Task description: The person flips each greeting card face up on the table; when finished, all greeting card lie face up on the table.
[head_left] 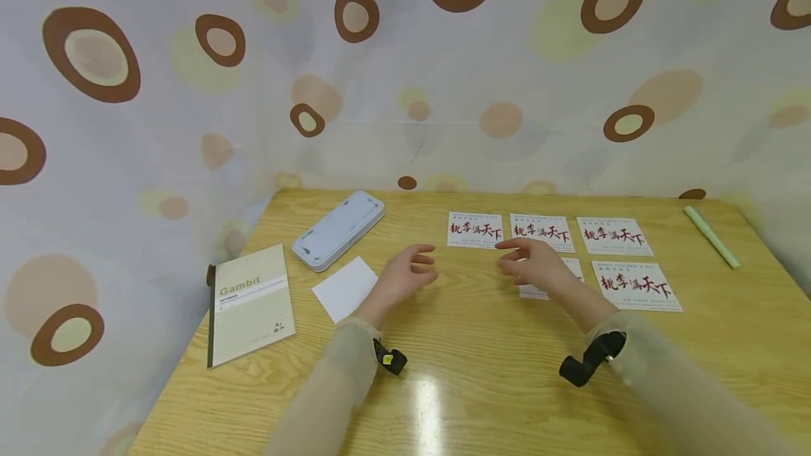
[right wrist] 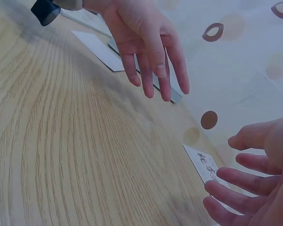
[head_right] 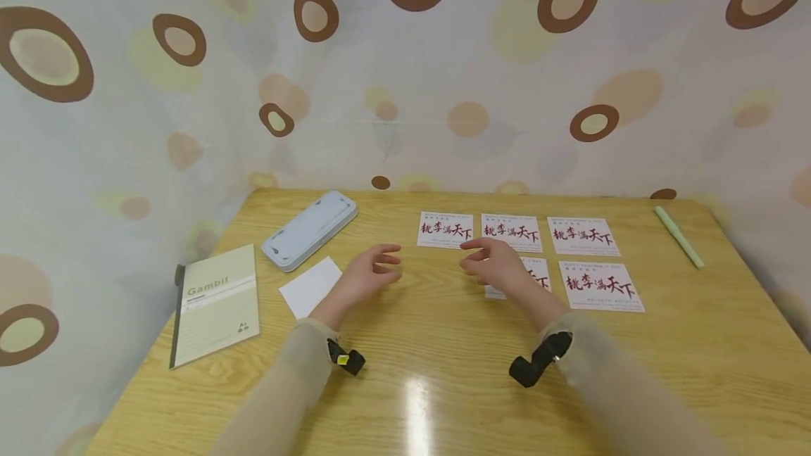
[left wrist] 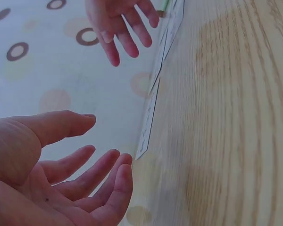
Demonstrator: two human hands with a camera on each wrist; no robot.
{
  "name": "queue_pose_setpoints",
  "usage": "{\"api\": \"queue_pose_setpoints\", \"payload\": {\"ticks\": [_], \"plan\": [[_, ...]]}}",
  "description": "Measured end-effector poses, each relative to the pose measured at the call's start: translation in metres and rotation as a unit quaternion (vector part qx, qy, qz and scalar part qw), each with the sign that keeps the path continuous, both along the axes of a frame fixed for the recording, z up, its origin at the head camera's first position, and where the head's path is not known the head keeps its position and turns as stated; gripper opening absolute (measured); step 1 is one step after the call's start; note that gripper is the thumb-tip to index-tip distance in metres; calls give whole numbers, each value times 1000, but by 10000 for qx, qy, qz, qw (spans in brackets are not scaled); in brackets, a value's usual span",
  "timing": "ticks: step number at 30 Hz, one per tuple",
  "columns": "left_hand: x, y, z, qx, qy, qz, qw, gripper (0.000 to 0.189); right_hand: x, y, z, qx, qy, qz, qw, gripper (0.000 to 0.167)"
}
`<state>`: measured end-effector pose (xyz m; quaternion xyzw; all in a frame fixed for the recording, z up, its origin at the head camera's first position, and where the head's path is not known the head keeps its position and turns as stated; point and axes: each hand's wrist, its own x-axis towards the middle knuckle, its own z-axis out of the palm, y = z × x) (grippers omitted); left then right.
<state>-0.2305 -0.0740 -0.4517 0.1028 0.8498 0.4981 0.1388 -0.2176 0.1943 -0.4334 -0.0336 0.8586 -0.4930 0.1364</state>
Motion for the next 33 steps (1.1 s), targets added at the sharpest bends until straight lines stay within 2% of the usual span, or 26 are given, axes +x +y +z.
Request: {"api": "queue_pose_setpoints", "payload": {"ticks": [4, 7, 12, 18, 27, 33], "plan": [[1, -19, -3, -63, 31, 117, 9999, 52, -2, -16, 0, -192, -22, 19, 9998, 49], [4, -37, -4, -65, 71, 348, 9993, 50, -3, -27, -1, -324, 11, 75, 9994, 48], [10, -61, -5, -174, 223, 679, 9973, 47, -7, -38, -10, -255, 78, 139, 9995, 46], [13, -77, -9, -286, 384, 838, 9953, 47, -9, -51, -19, -353, 115, 204, 9991, 45], [19, -100, -12, -404, 360, 1206, 9912, 48, -9, -82, -22, -192, 358, 366, 9985, 43], [24, -109, -14, -445, 323, 1406, 9885, 47, -9, -101, -25, -144, 305, 449, 9984, 44]]}}
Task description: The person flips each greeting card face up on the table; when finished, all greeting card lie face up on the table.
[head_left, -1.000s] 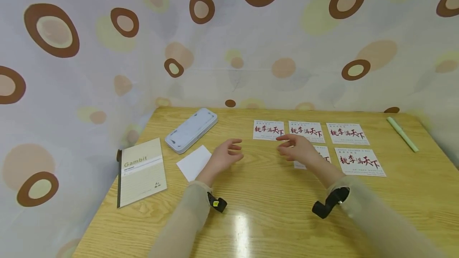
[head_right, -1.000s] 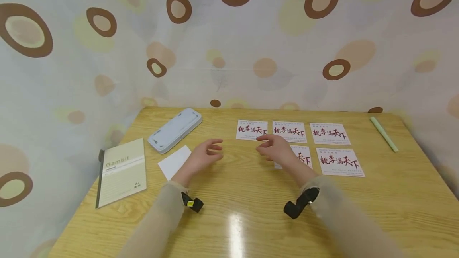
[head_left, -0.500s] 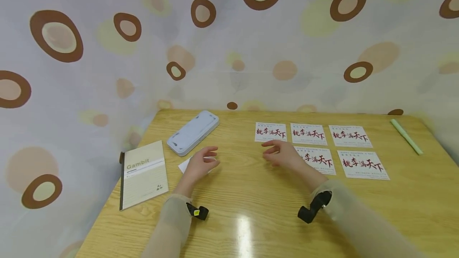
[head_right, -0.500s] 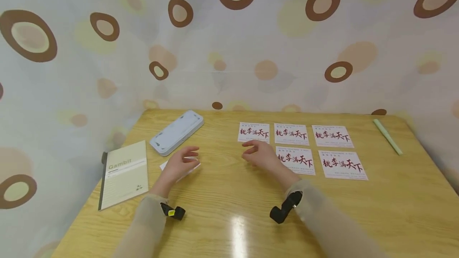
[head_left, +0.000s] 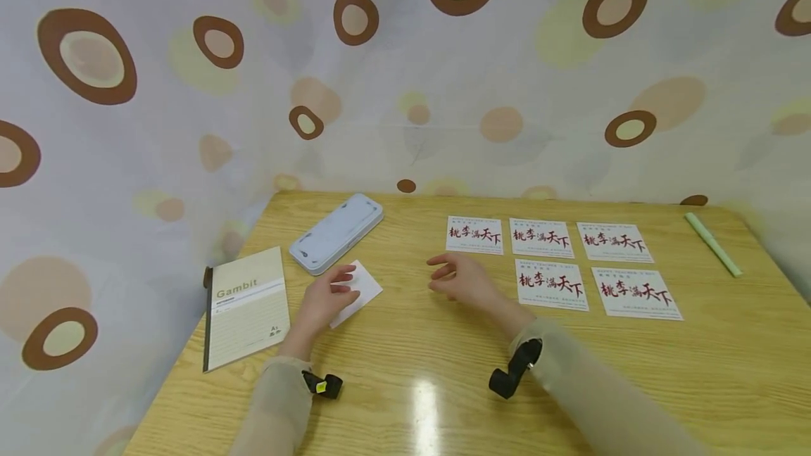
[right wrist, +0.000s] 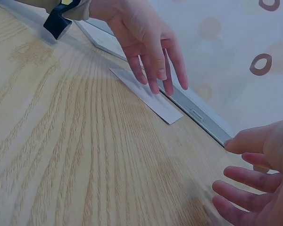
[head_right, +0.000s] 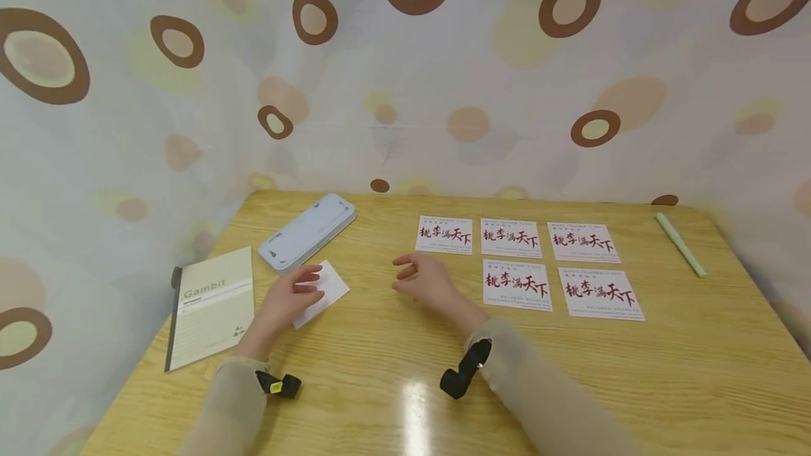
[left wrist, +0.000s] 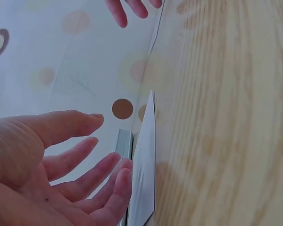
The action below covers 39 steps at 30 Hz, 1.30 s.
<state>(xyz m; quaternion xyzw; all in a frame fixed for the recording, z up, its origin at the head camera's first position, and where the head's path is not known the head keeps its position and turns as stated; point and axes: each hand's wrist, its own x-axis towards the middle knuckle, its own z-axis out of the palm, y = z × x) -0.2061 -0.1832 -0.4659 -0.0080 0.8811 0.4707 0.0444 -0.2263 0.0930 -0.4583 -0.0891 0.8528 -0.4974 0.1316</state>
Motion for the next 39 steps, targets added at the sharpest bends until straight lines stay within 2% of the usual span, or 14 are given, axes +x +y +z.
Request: {"api": "queue_pose_setpoints", "payload": {"ticks": [8, 14, 18, 25, 29, 30, 33, 39], "plan": [[9, -12, -2, -303, 174, -85, 9994, 48, -4, -28, -7, 131, 162, 15, 9998, 43], [14, -21, -4, -505, 101, 49, 9987, 53, -4, -51, -14, 133, 404, 65, 9991, 42], [16, -26, -3, -794, 159, 17, 9967, 57, -4, -64, -15, 95, 467, 146, 9988, 41], [14, -30, -7, -1143, 459, -169, 9922, 61, -7, -74, -15, 268, 509, 162, 9982, 42], [13, -31, -7, -1272, 605, -254, 9897, 63, -6, -75, -12, 352, 718, 263, 9964, 41], [13, -31, -7, -1311, 616, -261, 9891, 63, -6, -76, -10, 380, 879, 337, 9948, 40], [13, -31, -6, -1366, 603, -214, 9886, 66, -5, -78, -9, 385, 1009, 442, 9932, 40], [14, -31, -6, -1443, 533, -217, 9879, 71, -7, -86, -16, 405, 892, 366, 9945, 43]]}}
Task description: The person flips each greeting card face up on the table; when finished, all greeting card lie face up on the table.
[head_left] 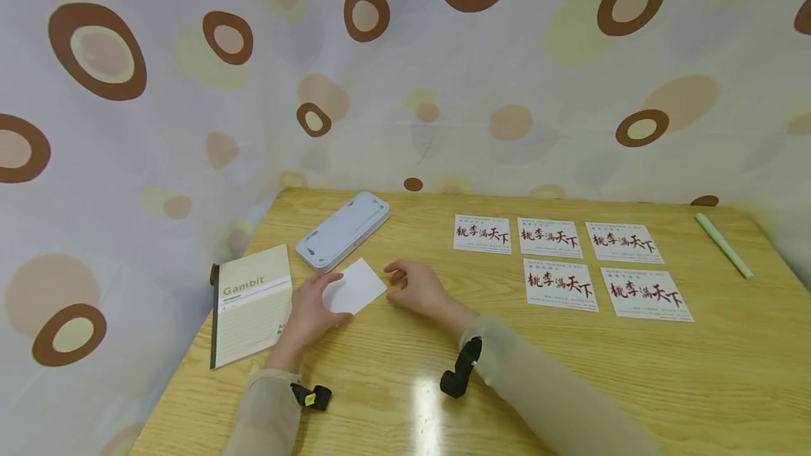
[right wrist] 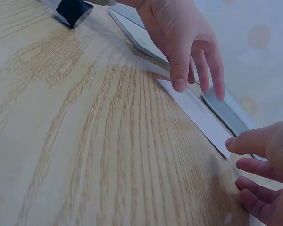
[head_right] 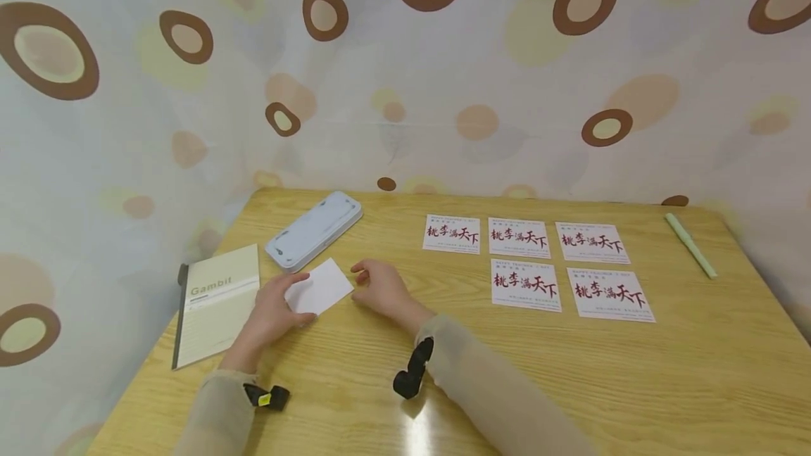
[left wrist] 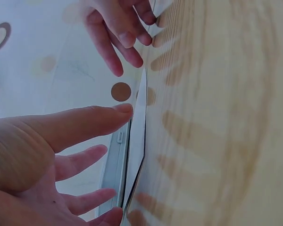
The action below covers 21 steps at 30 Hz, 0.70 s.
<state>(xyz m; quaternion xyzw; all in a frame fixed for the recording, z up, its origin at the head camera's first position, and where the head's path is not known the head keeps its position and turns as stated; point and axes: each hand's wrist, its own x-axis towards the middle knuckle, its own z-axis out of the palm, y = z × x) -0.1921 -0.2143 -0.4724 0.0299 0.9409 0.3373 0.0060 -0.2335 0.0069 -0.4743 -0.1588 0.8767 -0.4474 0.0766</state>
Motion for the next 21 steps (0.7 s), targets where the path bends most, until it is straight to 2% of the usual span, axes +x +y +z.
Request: {"api": "queue_pose_setpoints", "payload": {"ticks": [6, 11, 21], "plan": [[-1, -1, -2, -99, -159, -115, 9998, 72, 0, -4, -3, 175, -34, -73, 9998, 43], [1, 2, -2, -278, -245, -82, 9993, 73, 4, -7, -2, 244, -74, -67, 9997, 43], [2, 5, 3, -348, -416, 25, 9985, 74, 6, -9, -1, 190, -124, -102, 9997, 42]]}}
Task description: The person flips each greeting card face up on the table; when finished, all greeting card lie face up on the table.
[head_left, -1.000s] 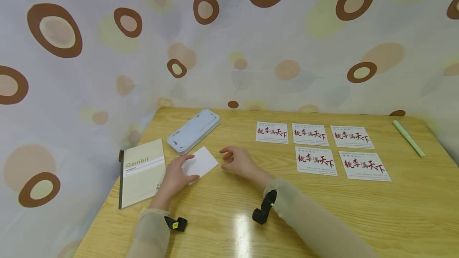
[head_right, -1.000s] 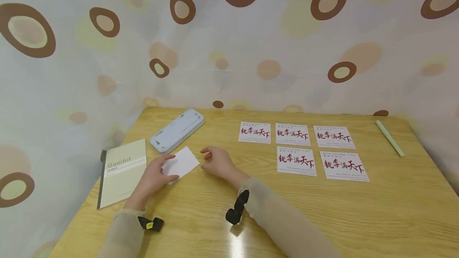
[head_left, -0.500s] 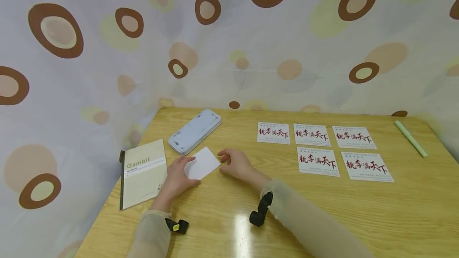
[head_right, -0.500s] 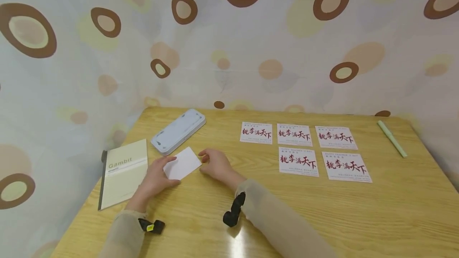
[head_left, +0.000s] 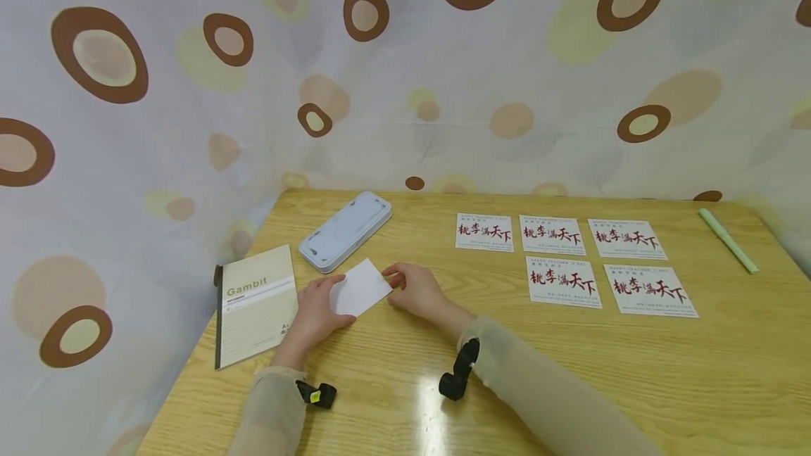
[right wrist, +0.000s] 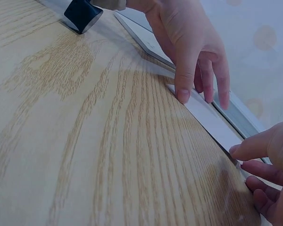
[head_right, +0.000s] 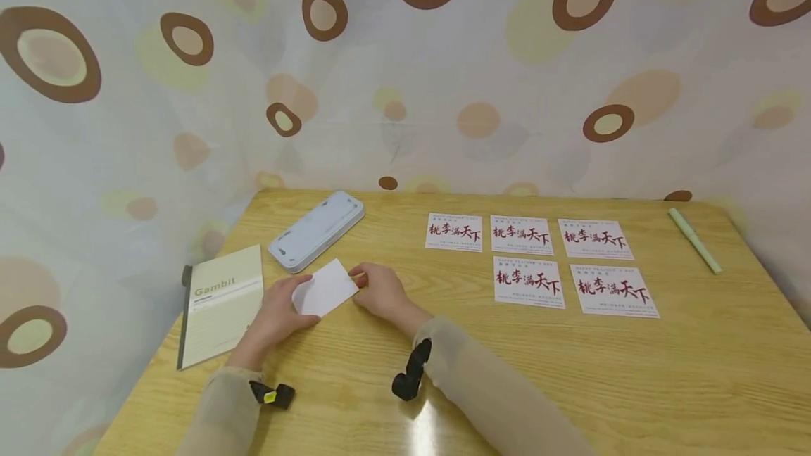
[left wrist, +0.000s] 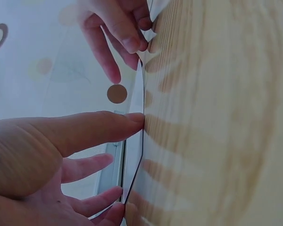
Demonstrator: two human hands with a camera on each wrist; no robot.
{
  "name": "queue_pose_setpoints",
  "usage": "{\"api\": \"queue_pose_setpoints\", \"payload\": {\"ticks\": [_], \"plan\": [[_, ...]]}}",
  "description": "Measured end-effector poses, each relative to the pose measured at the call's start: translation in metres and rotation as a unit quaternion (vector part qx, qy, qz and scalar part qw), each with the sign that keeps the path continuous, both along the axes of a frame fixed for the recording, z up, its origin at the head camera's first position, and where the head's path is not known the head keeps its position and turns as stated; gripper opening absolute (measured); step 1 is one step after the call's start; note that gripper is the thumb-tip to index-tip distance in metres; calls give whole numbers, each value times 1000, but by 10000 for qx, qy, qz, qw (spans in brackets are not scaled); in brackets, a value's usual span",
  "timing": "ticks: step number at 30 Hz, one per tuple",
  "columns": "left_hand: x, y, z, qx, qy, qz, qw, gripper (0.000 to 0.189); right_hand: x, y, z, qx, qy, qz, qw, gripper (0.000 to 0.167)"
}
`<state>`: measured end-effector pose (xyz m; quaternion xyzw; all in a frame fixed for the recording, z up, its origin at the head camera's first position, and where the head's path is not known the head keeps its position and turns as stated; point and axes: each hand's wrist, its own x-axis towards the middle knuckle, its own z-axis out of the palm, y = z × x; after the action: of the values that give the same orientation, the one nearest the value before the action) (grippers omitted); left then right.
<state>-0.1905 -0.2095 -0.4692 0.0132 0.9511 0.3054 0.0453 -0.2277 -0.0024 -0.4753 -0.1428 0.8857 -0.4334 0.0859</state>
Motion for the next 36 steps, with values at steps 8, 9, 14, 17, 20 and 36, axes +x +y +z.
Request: {"api": "queue_pose_setpoints", "payload": {"ticks": [8, 9, 14, 17, 20, 36], "plan": [[1, 1, 4, -75, -84, -95, 9999, 75, 0, -1, -2, -58, 204, 124, 9997, 41], [2, 2, 5, -75, -69, -113, 9999, 75, 0, -1, -2, -71, 213, 132, 9997, 41], [4, 4, 8, -169, 8, -183, 9997, 76, -1, -2, -2, -152, 149, 132, 9997, 39], [3, 4, 9, -141, -148, -118, 9997, 77, -1, -2, -3, -207, 141, 130, 9996, 38], [1, 5, 8, -252, -212, -90, 9994, 78, -1, -1, -3, -242, 215, 195, 9993, 37], [-1, 3, 5, -335, -220, -274, 9988, 78, 1, 1, -5, -113, 680, 213, 9974, 14]]}}
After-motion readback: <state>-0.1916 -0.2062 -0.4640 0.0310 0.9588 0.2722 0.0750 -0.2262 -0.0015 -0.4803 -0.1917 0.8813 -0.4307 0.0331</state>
